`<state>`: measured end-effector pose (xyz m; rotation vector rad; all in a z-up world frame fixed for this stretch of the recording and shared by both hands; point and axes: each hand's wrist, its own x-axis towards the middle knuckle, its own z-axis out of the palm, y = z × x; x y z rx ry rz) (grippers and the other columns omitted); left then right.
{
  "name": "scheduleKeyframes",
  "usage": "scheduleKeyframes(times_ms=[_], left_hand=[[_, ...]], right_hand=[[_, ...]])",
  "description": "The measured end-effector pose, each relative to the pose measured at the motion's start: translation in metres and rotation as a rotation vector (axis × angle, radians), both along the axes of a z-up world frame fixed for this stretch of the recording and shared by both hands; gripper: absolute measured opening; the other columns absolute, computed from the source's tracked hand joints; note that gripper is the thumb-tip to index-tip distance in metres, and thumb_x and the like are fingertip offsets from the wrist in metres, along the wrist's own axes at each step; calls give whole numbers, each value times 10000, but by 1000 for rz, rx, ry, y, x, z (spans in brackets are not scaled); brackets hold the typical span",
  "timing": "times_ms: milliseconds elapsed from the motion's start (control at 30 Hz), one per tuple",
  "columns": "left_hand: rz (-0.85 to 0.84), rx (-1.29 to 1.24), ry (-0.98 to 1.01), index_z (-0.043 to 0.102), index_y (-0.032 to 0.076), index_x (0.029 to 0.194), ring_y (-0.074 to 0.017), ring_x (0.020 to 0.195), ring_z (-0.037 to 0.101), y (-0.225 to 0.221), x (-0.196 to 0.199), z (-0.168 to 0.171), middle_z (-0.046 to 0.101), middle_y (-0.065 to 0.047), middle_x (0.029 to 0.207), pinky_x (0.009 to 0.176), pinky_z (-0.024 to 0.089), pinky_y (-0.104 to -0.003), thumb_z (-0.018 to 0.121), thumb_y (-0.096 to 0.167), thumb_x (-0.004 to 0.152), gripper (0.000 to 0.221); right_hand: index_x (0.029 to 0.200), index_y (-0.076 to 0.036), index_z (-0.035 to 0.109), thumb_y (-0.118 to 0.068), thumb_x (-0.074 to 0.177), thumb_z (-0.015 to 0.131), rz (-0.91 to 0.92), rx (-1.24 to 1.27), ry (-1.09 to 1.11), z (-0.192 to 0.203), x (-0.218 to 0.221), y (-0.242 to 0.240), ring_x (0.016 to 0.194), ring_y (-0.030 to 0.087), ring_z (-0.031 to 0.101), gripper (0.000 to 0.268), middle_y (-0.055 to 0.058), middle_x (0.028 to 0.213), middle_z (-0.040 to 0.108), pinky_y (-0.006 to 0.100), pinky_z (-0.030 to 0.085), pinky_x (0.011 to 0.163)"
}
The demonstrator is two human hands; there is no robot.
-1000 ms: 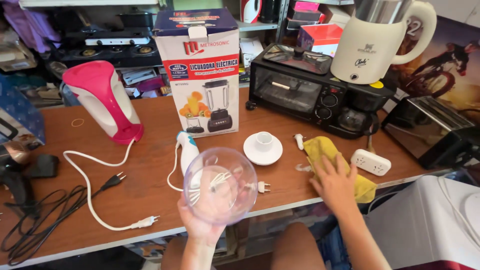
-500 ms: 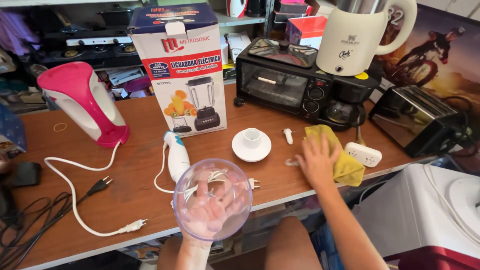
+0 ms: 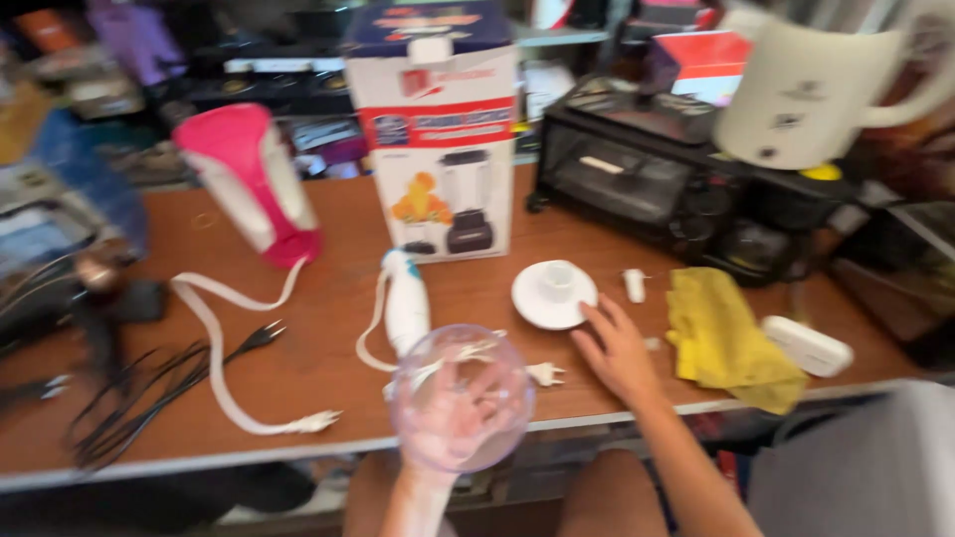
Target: Unboxing, cleaning, and assembling the components of a hand blender on a cluttered workspace.
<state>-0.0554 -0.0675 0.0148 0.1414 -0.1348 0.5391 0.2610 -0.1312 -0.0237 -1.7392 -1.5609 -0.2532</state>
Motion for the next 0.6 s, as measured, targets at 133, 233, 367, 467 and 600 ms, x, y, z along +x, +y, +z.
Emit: scheduleKeyframes(times_ms=[133, 233, 367, 467, 600], left_hand=[[8, -250, 250, 547, 32, 1378, -548, 1231, 538, -18, 5, 12, 570, -344, 1347, 1046, 308, -813, 583, 493, 852, 700], [7, -65, 186, 566, 214, 1417, -504, 1213, 586, -25, 11, -3, 594, -246, 1372, 1058, 431, -621, 599, 396, 829, 617], [-45, -47, 186, 518, 253, 1494, -556, 1289, 510, -34, 6, -1, 532, -262, 1432, 1094, 393, -663, 647, 484, 777, 764], [-81, -37, 172, 510, 255, 1510, -561, 1340, 476, -37, -1, -4, 518, -265, 1450, 1126, 377, -665, 676, 517, 763, 809], [-103, -29, 190, 537, 219, 1446, -548, 1388, 450, -41, -6, -8, 504, -256, 1477, 1164, 354, -646, 656, 507, 776, 738]], right_hand=[[1373, -119, 653, -280, 999, 619, 15, -37, 52, 9, 9, 8, 1359, 331, 540, 408, 192, 1466, 559, 403, 374, 1169], [1276, -9, 642, -150, 955, 599, -110, 151, -145, 20, 20, 11, 1243, 454, 551, 353, 269, 1314, 623, 527, 395, 1087], [1550, -108, 489, -366, 985, 604, -535, 32, -38, -11, 46, 23, 1330, 613, 349, 631, 427, 1495, 344, 688, 287, 1081], [1529, -219, 502, -394, 966, 591, -601, -118, 45, -16, 50, 30, 1294, 632, 356, 597, 416, 1397, 341, 688, 244, 1092], [1458, -290, 578, -387, 938, 640, -645, -148, -90, -33, 67, 38, 1262, 571, 483, 533, 272, 1334, 635, 671, 275, 1057]])
